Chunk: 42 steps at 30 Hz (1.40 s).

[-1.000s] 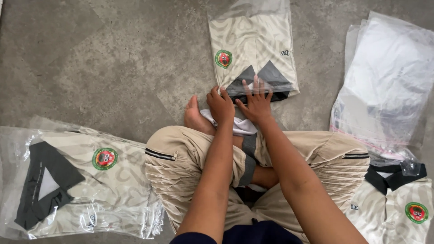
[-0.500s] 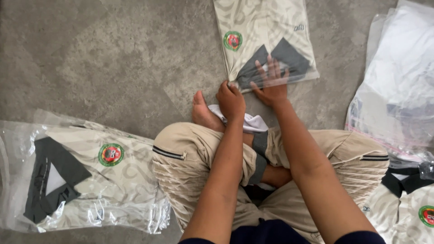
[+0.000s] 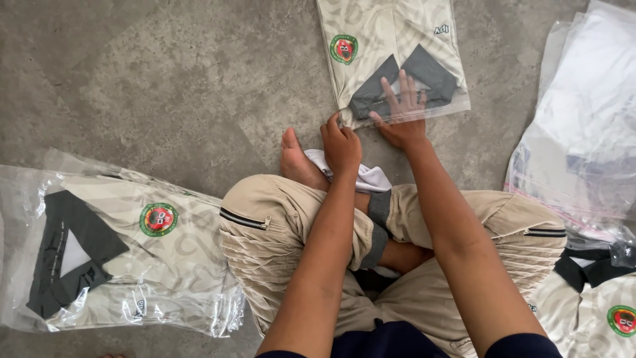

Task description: A person sitting on the floor packages a folded polo shirt into a clear plastic bag.

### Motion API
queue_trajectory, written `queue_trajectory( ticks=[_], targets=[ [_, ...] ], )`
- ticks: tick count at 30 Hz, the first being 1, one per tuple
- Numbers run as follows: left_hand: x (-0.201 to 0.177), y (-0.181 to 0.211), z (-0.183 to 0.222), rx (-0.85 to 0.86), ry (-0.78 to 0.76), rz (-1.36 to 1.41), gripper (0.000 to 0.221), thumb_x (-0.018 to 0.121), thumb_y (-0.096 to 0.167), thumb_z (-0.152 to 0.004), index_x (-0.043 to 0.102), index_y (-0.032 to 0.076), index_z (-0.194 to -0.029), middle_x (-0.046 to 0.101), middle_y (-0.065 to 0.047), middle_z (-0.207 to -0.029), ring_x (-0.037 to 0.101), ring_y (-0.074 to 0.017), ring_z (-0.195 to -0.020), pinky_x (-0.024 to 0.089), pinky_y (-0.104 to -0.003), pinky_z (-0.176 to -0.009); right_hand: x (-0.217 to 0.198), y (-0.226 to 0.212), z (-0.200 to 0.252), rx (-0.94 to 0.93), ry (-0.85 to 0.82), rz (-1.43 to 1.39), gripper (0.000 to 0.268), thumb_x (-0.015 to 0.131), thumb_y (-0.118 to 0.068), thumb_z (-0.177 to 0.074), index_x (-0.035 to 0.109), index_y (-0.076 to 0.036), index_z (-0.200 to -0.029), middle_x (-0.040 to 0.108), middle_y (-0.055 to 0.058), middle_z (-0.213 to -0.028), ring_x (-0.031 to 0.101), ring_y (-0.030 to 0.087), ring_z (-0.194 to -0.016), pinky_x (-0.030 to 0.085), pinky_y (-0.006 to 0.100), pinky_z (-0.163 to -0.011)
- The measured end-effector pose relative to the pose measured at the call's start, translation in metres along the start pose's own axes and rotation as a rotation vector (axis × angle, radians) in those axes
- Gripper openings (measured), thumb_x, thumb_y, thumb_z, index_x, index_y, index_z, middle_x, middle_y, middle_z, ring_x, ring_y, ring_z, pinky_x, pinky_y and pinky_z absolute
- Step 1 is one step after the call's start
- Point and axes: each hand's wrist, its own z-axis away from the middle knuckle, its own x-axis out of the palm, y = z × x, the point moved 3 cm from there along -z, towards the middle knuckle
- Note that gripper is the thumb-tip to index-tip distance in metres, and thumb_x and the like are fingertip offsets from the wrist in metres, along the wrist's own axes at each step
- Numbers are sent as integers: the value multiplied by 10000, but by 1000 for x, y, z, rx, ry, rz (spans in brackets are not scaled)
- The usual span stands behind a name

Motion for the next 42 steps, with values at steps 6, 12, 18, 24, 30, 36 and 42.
queue_trajectory(
  ticks=[6,12,18,24,30,36,42],
  targets=[
    [8,-5,5,133,29,-233,397,421,40,-900,416,118,-1289,418,-113,-1148,537,-301,-1090,542,-406,-749,2,9,18,-55,102,-32,833,693,-470,-714,341,-235,-1431,201,213,-1455,241,436,-1312,293,605,-970],
    [11,-21,-9,214,183,-332,252,462,116,-938,578,111,-1162,575,-66,-968,618,-233,-926,555,-358,-677,6,-2,2,-90,101,27,777,678,-434,-749,342,-253,-1425,280,230,-1426,274,453,-1288,292,646,-930],
    [24,-50,-16,285,327,-310,299,514,168,-899,605,172,-1184,616,25,-941,603,-204,-816,439,-387,-438,11,-10,-14,84,-51,158,773,589,-452,-869,153,-288,-1486,15,144,-1493,106,359,-1371,240,615,-1009],
    [22,-12,5,579,287,-689,659,670,247,-789,383,129,-1370,397,-137,-1322,457,-283,-1169,493,-431,-799,-16,-4,11,-51,-32,93,890,709,-421,-722,278,-160,-1455,140,268,-1463,194,439,-1338,278,627,-996],
    [28,-16,-1,556,203,-702,582,638,217,-767,451,209,-1319,408,-64,-1311,435,-248,-1175,433,-423,-835,-77,26,47,42,-533,-225,466,611,-474,-785,601,-235,-1185,627,16,-1154,611,220,-1028,494,436,-848],
    [33,-55,-37,165,177,-70,556,462,60,-707,458,83,-1262,428,-122,-1216,479,-320,-1139,426,-437,-931,-57,135,51,525,59,-650,278,557,-375,-907,581,-312,-1176,605,-48,-1108,595,159,-988,494,341,-815],
    [49,-89,-71,-15,146,76,407,538,317,-826,580,102,-1169,640,-64,-975,631,-258,-943,509,-385,-787,10,186,55,714,269,-752,291,632,-281,-886,635,-118,-1127,634,120,-1010,618,298,-943,500,416,-775]
  ],
)
